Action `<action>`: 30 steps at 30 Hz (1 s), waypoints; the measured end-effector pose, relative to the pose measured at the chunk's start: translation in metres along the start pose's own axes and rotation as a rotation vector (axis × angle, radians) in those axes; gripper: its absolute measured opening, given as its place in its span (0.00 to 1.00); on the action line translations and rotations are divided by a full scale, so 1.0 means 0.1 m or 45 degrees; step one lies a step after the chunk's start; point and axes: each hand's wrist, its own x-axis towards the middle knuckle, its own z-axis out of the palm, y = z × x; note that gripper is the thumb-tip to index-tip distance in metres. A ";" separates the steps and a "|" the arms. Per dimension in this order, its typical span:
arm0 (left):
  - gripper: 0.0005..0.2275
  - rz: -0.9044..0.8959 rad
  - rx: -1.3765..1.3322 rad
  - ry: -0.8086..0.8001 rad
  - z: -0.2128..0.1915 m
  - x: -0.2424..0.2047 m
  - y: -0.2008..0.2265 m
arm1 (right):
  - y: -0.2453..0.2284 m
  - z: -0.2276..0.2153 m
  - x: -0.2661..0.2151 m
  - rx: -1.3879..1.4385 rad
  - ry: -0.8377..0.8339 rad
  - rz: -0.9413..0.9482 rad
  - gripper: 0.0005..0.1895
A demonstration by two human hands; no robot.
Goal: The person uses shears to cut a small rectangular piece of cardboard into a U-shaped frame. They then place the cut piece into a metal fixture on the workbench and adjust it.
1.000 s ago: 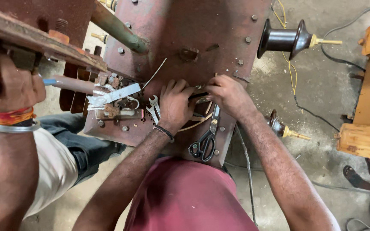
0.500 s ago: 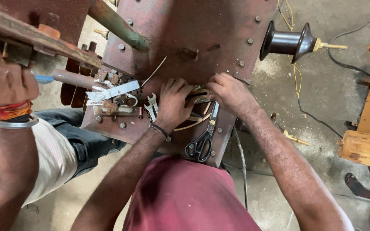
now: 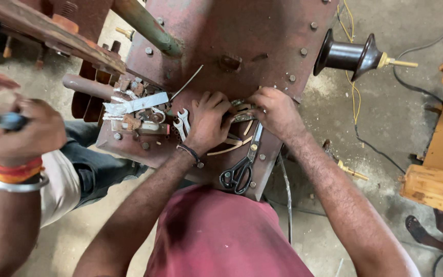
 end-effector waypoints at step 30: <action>0.11 -0.188 0.163 -0.014 -0.07 0.11 0.10 | 0.03 -0.03 0.10 -0.001 -0.166 -0.040 0.10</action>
